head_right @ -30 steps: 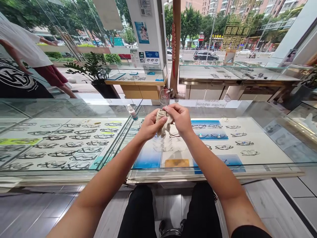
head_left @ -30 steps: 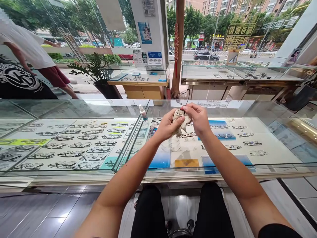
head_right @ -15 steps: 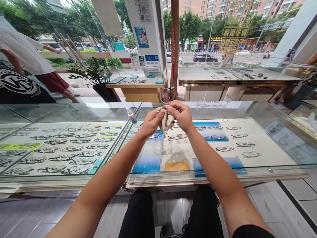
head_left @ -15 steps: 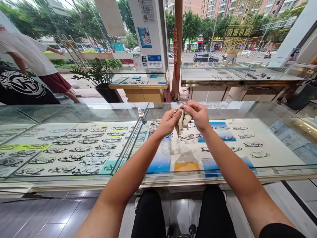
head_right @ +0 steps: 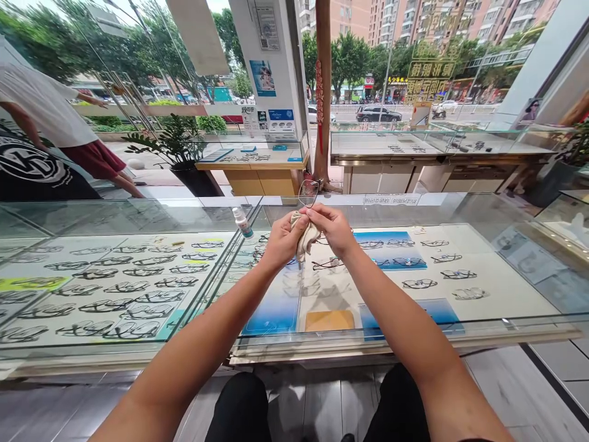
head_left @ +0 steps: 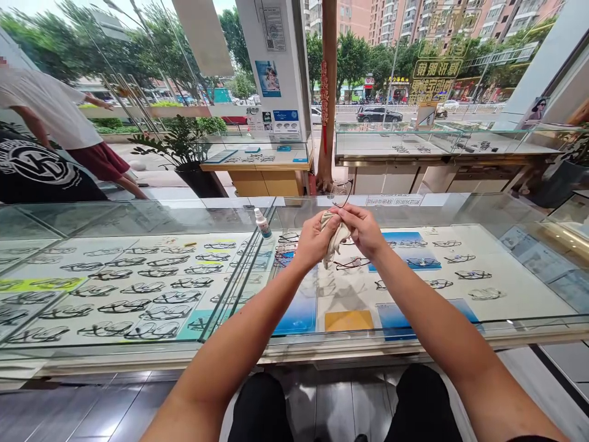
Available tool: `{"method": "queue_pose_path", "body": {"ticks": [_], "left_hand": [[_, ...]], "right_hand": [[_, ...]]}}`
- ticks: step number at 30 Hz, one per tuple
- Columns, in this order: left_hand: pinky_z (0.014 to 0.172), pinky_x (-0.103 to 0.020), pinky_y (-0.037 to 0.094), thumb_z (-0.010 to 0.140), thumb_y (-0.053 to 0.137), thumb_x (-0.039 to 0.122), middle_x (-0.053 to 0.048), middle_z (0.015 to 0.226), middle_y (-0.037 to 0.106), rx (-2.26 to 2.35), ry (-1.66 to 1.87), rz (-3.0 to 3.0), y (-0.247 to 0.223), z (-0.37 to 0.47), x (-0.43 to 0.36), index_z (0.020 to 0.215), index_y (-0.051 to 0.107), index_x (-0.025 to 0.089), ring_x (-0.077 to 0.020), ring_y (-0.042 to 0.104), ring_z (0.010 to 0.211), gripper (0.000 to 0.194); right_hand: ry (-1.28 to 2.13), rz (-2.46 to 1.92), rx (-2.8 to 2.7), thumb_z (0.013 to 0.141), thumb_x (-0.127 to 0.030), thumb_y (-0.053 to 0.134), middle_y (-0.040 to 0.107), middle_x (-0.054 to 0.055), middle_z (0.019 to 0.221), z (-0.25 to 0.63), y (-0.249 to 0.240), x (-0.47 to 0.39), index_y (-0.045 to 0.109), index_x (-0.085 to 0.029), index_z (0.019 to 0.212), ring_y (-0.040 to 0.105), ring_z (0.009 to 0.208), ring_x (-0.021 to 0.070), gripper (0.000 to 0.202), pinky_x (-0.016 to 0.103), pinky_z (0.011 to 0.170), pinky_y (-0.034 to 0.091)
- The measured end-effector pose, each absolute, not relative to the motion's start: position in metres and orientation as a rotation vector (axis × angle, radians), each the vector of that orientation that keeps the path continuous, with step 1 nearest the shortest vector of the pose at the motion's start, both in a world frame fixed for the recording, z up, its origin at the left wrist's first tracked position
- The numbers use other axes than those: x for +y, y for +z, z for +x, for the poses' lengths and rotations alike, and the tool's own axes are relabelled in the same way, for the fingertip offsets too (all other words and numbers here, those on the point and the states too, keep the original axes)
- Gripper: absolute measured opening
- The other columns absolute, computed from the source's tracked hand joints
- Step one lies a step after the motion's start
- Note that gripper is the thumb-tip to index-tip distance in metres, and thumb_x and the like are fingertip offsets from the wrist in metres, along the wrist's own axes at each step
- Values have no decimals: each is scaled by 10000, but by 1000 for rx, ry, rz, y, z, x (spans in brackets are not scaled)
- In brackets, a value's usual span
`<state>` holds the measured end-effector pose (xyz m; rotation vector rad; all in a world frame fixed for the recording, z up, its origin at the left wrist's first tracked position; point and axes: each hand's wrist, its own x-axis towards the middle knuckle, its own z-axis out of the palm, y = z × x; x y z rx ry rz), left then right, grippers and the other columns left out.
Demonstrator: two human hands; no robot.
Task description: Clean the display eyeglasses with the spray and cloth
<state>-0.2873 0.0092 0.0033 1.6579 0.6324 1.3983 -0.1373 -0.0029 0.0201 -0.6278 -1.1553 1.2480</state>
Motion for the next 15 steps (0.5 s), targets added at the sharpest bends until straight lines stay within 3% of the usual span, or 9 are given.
{"method": "queue_pose_path", "body": {"ticks": [5, 12, 15], "left_hand": [[711, -298, 509, 960, 645, 877, -26, 755, 661, 630, 1312, 1780, 11, -295, 14, 897, 711, 185, -180, 591, 739, 698], [833, -316, 541, 916, 798, 764, -72, 996, 759, 516, 1114, 1826, 13, -302, 17, 1258, 751, 158, -208, 662, 888, 698], [777, -305, 523, 889, 820, 772, -61, 944, 760, 583, 1204, 1748, 7, -298, 16, 1239, 750, 152, -198, 658, 829, 715]], "right_hand": [[1254, -613, -1121, 615, -597, 1048, 774, 27, 964, -132, 23, -2, 873, -246, 836, 686, 910, 183, 450, 306, 788, 587], [1298, -647, -1056, 589, -619, 1050, 755, 7, 836, -128, 21, 3, 826, -230, 859, 634, 737, 154, 523, 295, 659, 523], [1338, -655, -1092, 613, -638, 1032, 724, -7, 783, -131, 17, 4, 811, -226, 905, 555, 628, 127, 552, 282, 547, 438]]}}
